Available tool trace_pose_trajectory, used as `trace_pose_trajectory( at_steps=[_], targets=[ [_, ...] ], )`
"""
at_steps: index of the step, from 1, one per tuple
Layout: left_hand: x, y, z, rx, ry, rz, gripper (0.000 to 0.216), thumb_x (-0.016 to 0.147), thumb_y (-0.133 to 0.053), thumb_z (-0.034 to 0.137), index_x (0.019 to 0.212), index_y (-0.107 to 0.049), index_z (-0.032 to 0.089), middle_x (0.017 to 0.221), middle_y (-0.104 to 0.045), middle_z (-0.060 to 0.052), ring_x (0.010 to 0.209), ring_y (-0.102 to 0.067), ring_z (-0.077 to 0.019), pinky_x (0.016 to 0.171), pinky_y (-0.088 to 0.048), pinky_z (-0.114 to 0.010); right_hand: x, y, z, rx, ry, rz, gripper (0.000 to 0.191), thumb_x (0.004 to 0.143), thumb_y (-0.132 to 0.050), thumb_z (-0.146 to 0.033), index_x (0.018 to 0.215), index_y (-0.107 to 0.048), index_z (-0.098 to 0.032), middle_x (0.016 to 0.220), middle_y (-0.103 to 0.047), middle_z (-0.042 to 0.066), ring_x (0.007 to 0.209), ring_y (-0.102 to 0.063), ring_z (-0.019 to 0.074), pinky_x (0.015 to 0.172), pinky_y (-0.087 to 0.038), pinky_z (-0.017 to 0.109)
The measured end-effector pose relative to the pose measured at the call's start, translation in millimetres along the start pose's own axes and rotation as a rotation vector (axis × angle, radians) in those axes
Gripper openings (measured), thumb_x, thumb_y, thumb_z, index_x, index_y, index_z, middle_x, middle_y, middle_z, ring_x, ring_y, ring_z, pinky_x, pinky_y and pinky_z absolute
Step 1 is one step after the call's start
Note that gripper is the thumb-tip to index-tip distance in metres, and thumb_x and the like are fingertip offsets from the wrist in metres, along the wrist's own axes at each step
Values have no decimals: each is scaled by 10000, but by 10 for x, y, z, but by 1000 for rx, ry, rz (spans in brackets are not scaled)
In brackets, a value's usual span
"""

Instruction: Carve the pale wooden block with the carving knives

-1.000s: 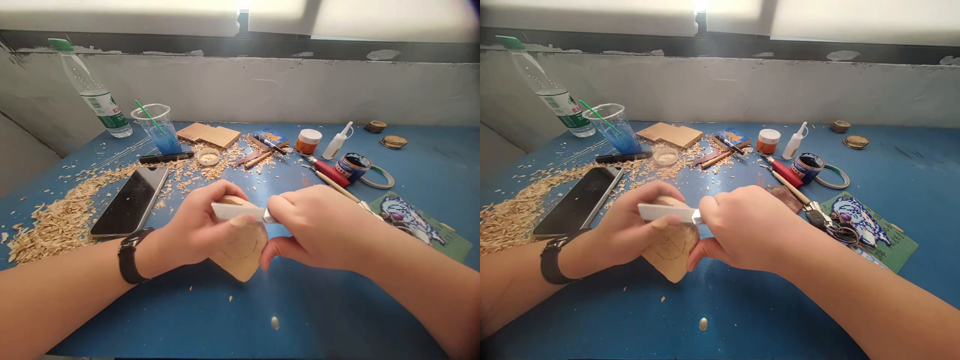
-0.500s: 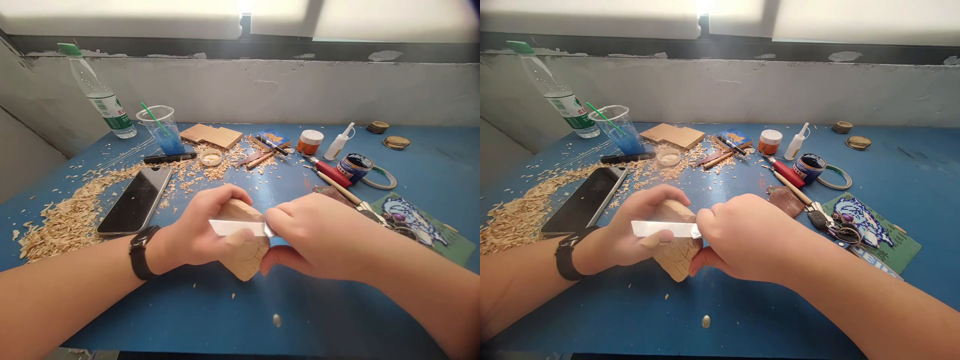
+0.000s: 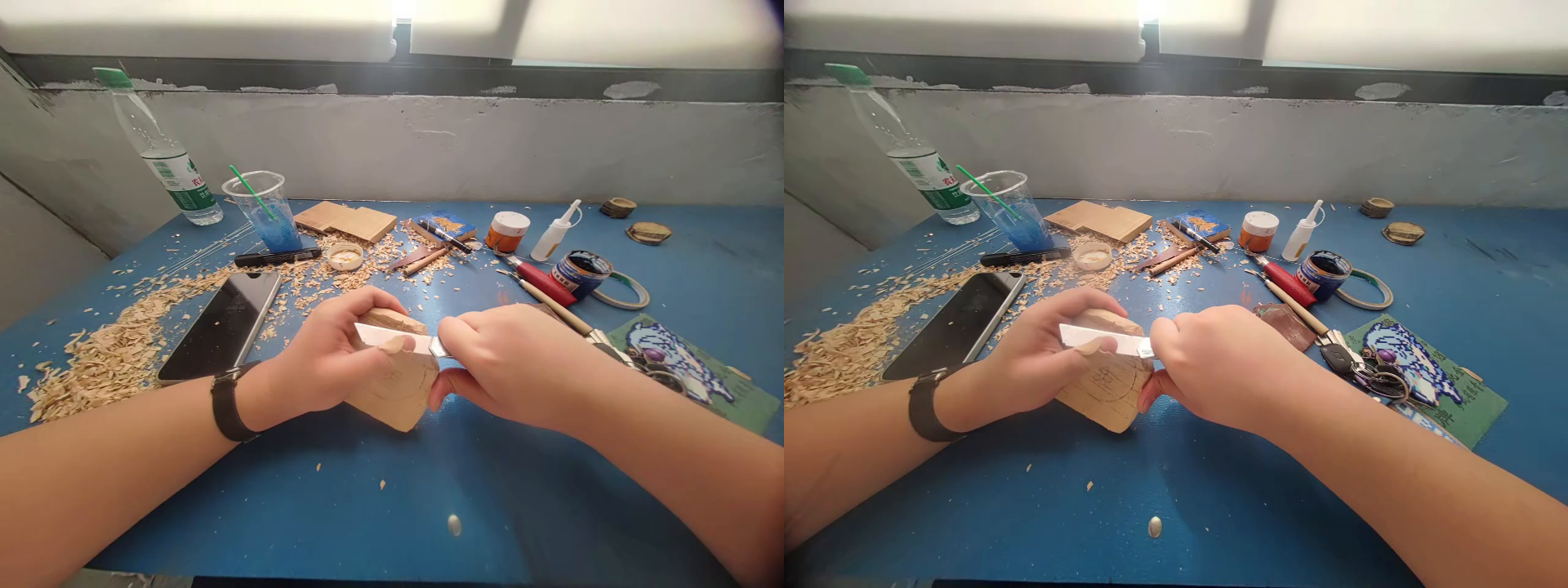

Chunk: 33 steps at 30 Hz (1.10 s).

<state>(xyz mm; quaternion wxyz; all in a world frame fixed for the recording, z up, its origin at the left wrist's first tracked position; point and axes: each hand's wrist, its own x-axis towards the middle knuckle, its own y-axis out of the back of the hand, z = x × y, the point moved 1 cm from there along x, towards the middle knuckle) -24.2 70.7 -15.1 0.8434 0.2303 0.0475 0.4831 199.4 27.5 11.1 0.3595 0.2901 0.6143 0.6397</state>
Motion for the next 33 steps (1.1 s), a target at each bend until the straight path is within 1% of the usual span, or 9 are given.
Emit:
trace_pose_trajectory(
  at_steps=[7,11,17,21,23,26,28,30,33],
  targets=[
    [69,-36,-96,-89,149,-13,439,850,-796,569,1036,-710,182,899,-776,-60,776,-726,-217,627,-558,-279,114,-111,95,-17,-62,-58,448,1059,-592,-615,1006,-658,-175,828,-727,78,663,-620,221,586,-208,331],
    [75,-38,-125,-115,186,-7,453,824,-832,559,1047,-709,184,882,-780,-57,762,-735,-222,616,-555,-279,137,-138,109,-2,-77,-78,497,1047,-597,-655,1026,-671,-164,865,-744,90,698,-650,236,583,-212,332],
    [61,-31,-117,-119,199,6,478,824,-842,583,1053,-704,187,906,-791,-67,781,-742,-226,647,-577,-296,134,-137,89,-19,-97,-48,525,1071,-540,-666,1035,-685,-163,832,-749,105,710,-684,252,573,-217,336],
    [65,-32,-98,-101,222,33,509,833,-826,640,1021,-698,184,887,-783,-65,765,-731,-222,634,-566,-293,129,-137,53,-21,-105,-43,447,1095,-539,-584,1030,-690,-168,847,-757,117,730,-707,268,561,-248,343],
    [71,-31,-104,-85,225,61,522,834,-820,663,989,-691,182,873,-773,-58,755,-720,-214,624,-553,-284,122,-130,37,-31,-137,-30,441,1102,-530,-571,1024,-689,-167,855,-759,126,741,-721,266,555,-259,341],
    [77,-30,-128,-81,221,120,529,870,-772,697,929,-663,184,819,-742,-37,706,-687,-191,589,-521,-266,115,-90,29,-46,-217,-14,588,1091,-453,-689,1020,-686,-153,855,-753,141,736,-730,264,548,-264,336],
    [79,-33,-134,-99,217,133,534,887,-747,711,920,-652,186,808,-730,-32,696,-675,-186,587,-515,-266,113,-46,36,-45,-238,-25,673,1059,-417,-768,1004,-683,-152,841,-746,142,716,-720,263,544,-255,334],
    [80,-36,-129,-109,201,114,535,891,-742,712,947,-664,186,840,-739,-41,737,-689,-197,623,-534,-277,108,-1,52,-38,-214,-50,675,1042,-435,-786,986,-678,-159,815,-735,130,689,-696,253,541,-239,331],
    [68,-24,-123,-90,126,82,544,889,-743,715,985,-686,183,914,-750,-58,802,-698,-203,691,-550,-287,87,29,82,0,-147,-46,620,1035,-499,-770,956,-657,-176,761,-700,92,644,-636,225,545,-212,321]
  ],
)
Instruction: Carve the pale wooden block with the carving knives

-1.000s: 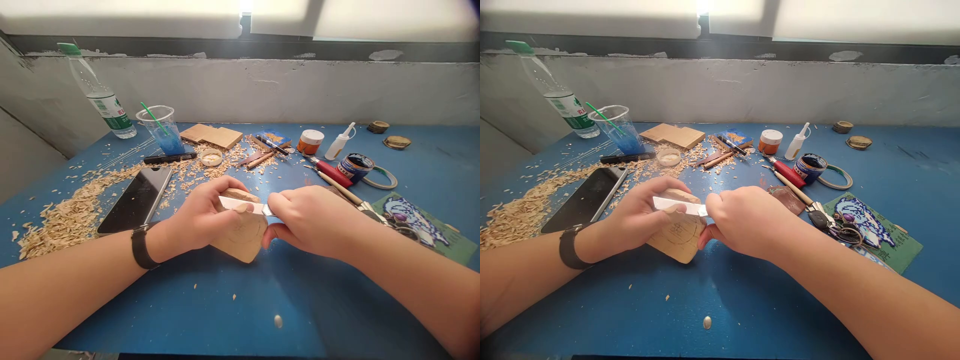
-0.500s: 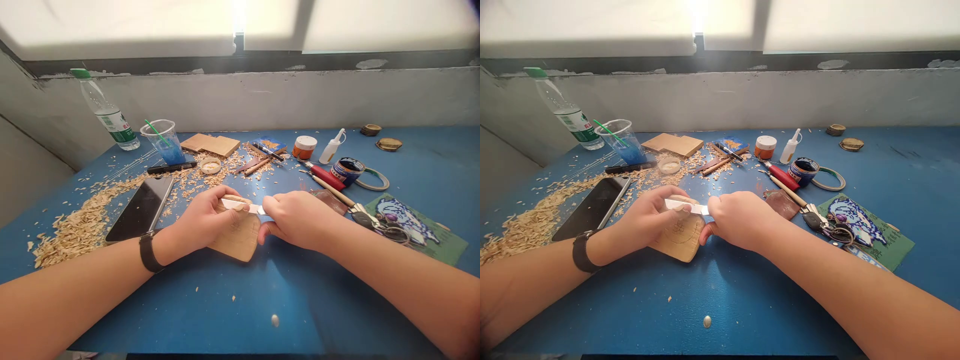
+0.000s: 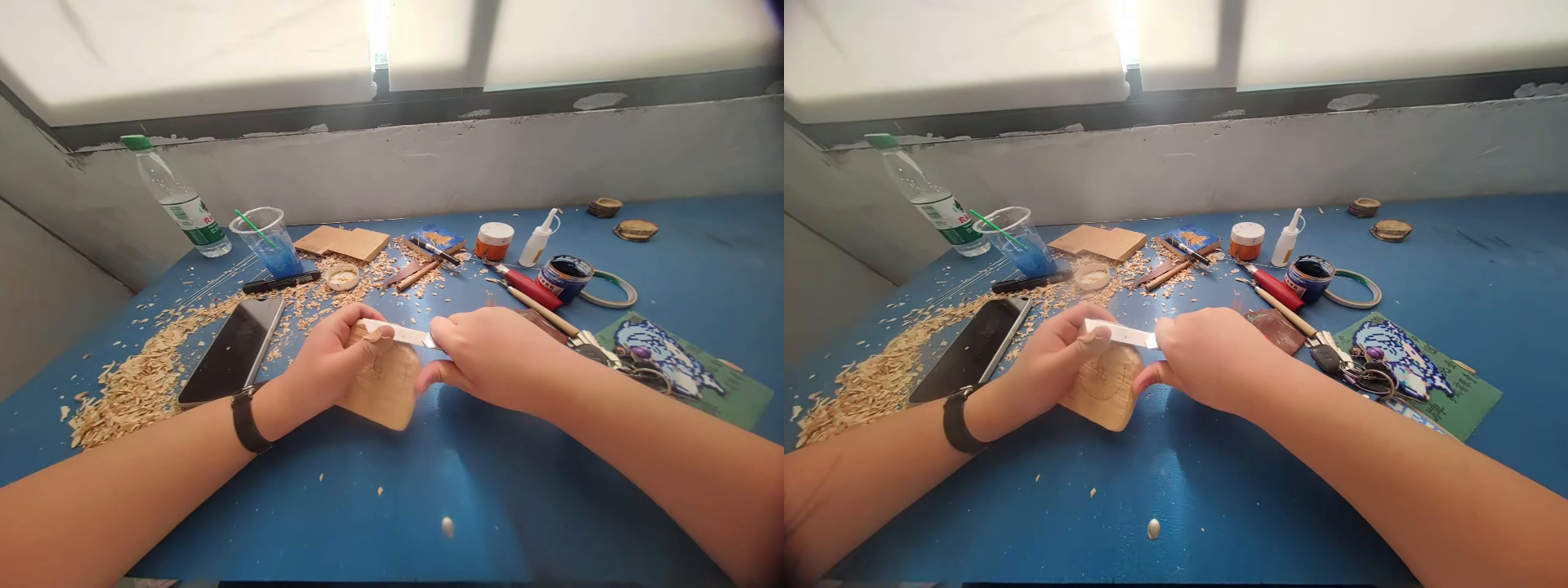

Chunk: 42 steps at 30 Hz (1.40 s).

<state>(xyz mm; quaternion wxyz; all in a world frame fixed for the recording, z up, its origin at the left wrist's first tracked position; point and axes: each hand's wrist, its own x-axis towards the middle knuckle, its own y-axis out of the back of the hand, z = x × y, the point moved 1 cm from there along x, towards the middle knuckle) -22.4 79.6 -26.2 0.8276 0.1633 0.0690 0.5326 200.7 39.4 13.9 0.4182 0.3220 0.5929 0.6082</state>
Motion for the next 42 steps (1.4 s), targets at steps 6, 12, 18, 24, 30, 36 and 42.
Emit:
trace_pose_trajectory(
  at_steps=[6,12,18,24,30,36,42],
  targets=[
    [-68,75,-45,7,-145,11,691,812,-718,846,1050,-670,200,954,-743,-73,825,-679,-216,686,-521,-298,-47,-111,-5,338,196,140,575,997,-583,-783,896,-560,-218,762,-646,32,627,-522,176,591,-241,305],
    [-65,97,1,49,-360,-53,642,787,-821,751,1068,-640,202,911,-720,-61,784,-642,-202,715,-516,-329,-123,-170,-134,621,272,197,387,1054,-595,-479,789,-443,-242,674,-554,-32,555,-406,117,571,-218,295],
    [-9,45,-1,7,-452,28,688,790,-937,528,1313,-596,238,1040,-705,-70,945,-681,-235,907,-563,-402,-189,-221,-200,606,197,615,360,1022,-625,-320,772,-374,-255,615,-464,-70,520,-346,102,550,-218,280],
    [-128,-90,4,-128,-309,-244,896,879,-871,506,1627,-411,326,1024,-718,-58,925,-740,-263,855,-624,-433,-159,-289,-215,531,307,561,265,1021,-621,-291,832,-441,-249,683,-559,-35,587,-463,132,571,-250,268],
    [-133,-165,-75,-98,-301,-286,1140,792,-944,485,1715,-290,340,1423,-658,-161,1334,-672,-380,1036,-621,-495,-131,-271,-174,396,334,394,190,992,-623,-276,856,-499,-229,740,-587,-1,631,-447,152,591,-224,289],
    [-81,-269,-73,18,-349,-160,1191,771,-950,505,1734,-278,311,1546,-595,-164,1500,-547,-419,1268,-464,-586,-109,-208,-137,187,273,312,84,961,-599,-209,884,-570,-198,776,-607,30,651,-437,163,591,-194,307],
    [-80,-250,45,195,-464,-41,984,830,-885,530,1666,-445,259,1699,-461,-176,1619,-372,-444,1350,-333,-634,-85,-198,-138,29,196,437,104,957,-551,-199,866,-601,-189,722,-585,39,610,-404,167,586,-155,319]
  ],
)
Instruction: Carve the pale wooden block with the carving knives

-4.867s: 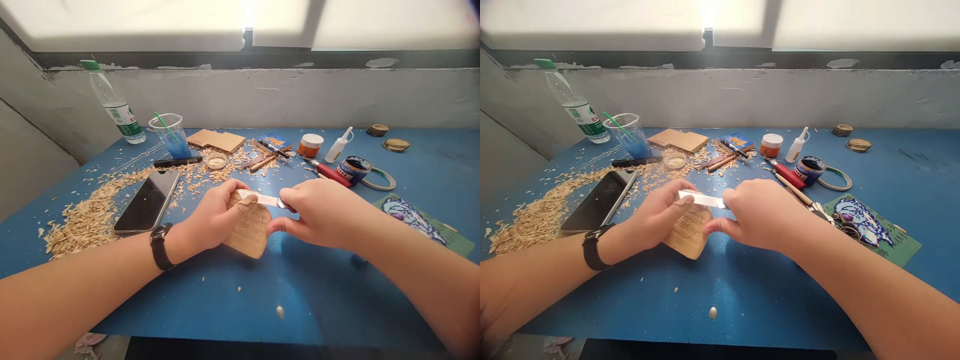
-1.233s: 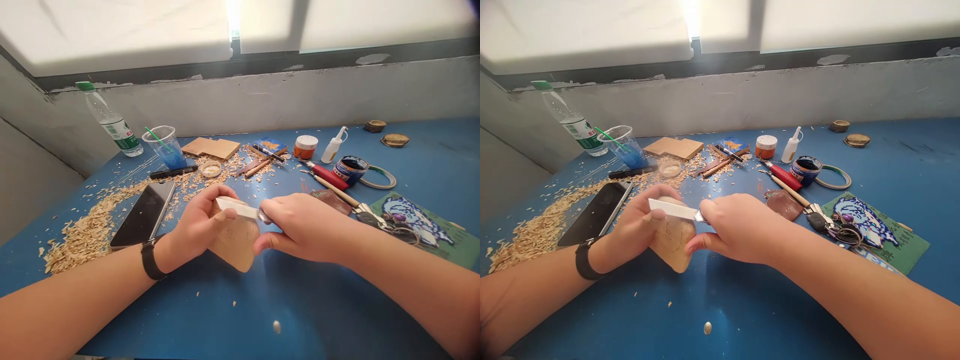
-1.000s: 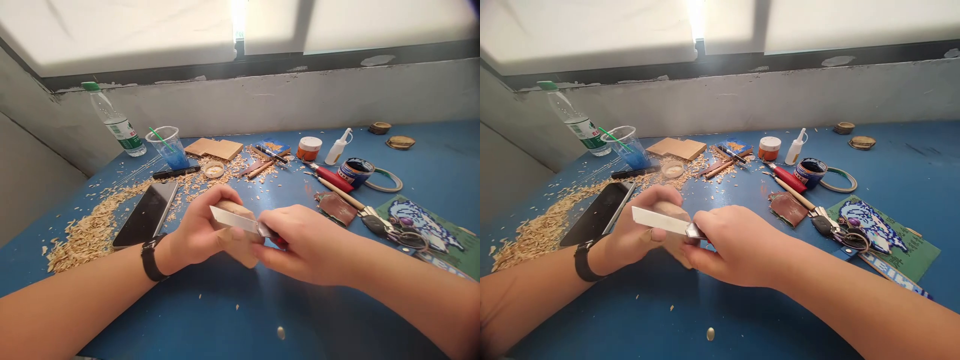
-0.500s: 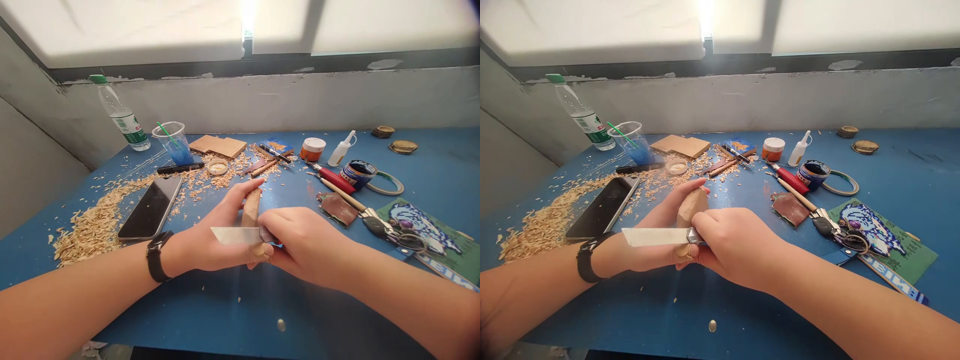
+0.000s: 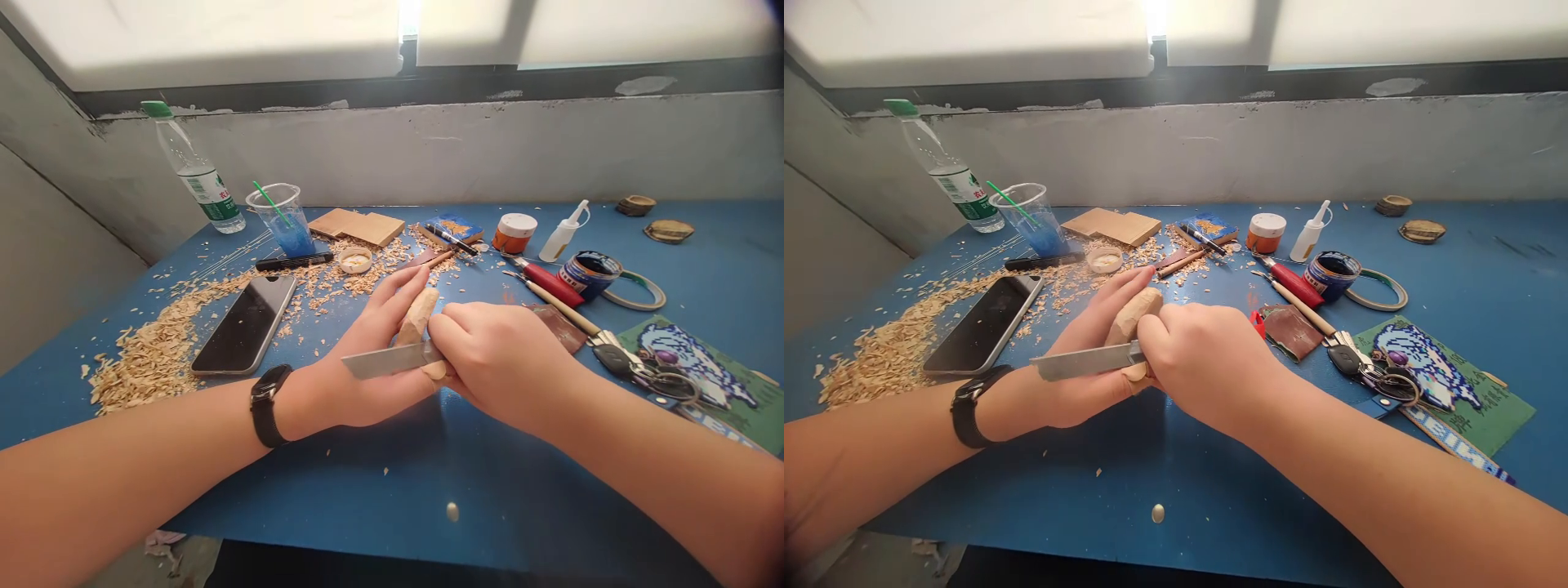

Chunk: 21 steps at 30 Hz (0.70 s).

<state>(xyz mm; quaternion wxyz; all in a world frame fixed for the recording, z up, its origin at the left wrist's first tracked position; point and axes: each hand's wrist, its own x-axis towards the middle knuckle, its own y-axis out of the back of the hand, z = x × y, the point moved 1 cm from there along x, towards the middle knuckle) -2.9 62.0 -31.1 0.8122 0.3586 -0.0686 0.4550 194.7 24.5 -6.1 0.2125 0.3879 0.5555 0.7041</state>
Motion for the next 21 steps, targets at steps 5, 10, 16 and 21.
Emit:
trace_pose_trajectory(
  at_steps=[5,10,16,21],
  targets=[
    [114,24,103,-51,54,-66,691,901,-808,467,1500,-604,192,1275,-743,-111,1304,-654,-356,1272,-468,-573,58,-62,8,-82,-63,71,156,963,-523,-217,843,-617,-182,680,-588,43,569,-382,161,584,-147,320],
    [177,74,185,-81,83,-25,484,857,-826,445,1260,-704,206,1055,-742,-71,1167,-685,-328,1126,-567,-510,172,-10,3,-87,-87,33,165,959,-546,-257,855,-643,-173,700,-640,63,564,-402,160,579,-152,316],
    [153,152,248,-120,206,-135,195,860,-763,338,943,-664,192,826,-666,-17,894,-662,-234,882,-608,-396,243,124,-83,-83,-79,-66,162,951,-550,-224,882,-682,-162,714,-683,73,579,-467,168,593,-185,319],
    [171,158,329,-212,208,-141,167,884,-725,335,926,-666,184,873,-692,-47,916,-682,-249,813,-609,-377,297,191,-124,-131,-165,-135,148,936,-575,-213,911,-707,-152,758,-716,95,596,-547,178,583,-224,320]
  ],
)
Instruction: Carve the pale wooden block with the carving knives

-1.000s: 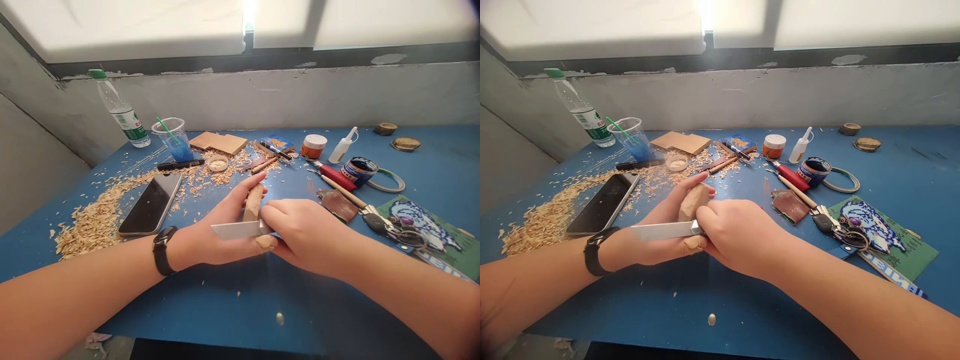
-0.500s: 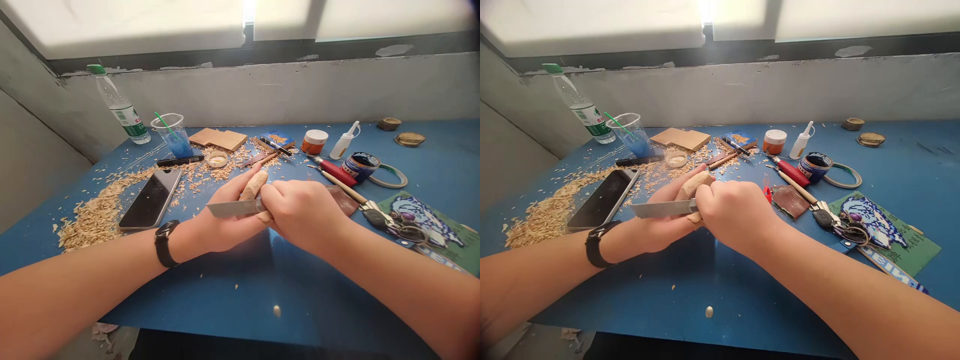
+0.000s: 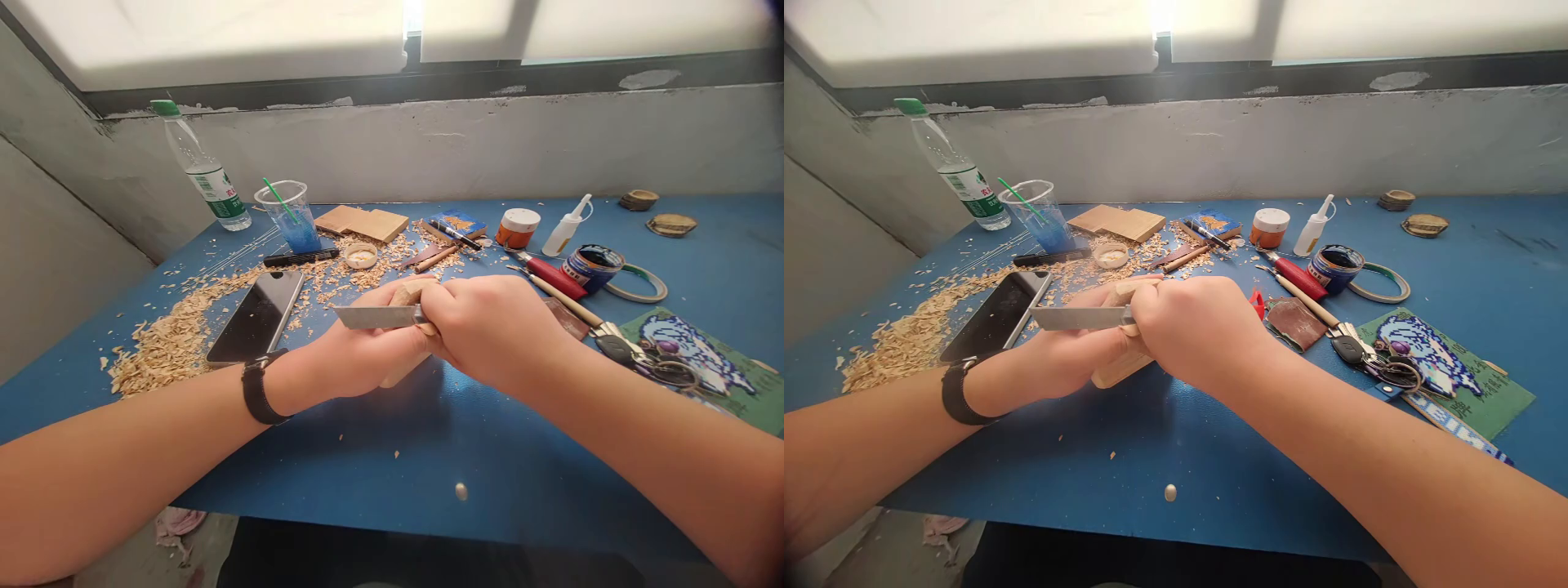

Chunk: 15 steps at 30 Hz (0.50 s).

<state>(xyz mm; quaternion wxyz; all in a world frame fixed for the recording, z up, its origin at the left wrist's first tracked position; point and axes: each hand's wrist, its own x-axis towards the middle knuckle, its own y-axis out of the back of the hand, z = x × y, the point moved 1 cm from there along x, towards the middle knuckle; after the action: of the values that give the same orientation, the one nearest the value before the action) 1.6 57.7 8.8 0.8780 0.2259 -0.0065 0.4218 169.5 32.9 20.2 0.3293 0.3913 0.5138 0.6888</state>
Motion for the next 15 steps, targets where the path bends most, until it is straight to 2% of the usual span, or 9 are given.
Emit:
trace_pose_trajectory(
  at_steps=[5,9,15],
  targets=[
    [5,-73,-39,-99,-17,31,218,914,-731,384,860,-643,192,843,-683,-48,833,-662,-217,722,-592,-343,-5,63,-33,-4,-77,-59,122,926,-607,-210,913,-715,-155,744,-715,105,624,-611,205,579,-281,308],
    [-8,-126,-104,-134,7,94,239,944,-727,418,892,-652,197,840,-678,-52,845,-666,-228,729,-585,-363,-43,76,-55,23,-193,-89,140,947,-616,-236,885,-718,-161,704,-687,108,634,-633,222,591,-321,297],
    [-52,-155,-120,-171,67,109,335,946,-736,525,975,-669,198,816,-658,-49,818,-668,-232,701,-579,-370,-96,52,-85,51,-215,-55,192,990,-597,-274,845,-684,-184,644,-630,82,568,-584,199,536,-283,296]
  ],
)
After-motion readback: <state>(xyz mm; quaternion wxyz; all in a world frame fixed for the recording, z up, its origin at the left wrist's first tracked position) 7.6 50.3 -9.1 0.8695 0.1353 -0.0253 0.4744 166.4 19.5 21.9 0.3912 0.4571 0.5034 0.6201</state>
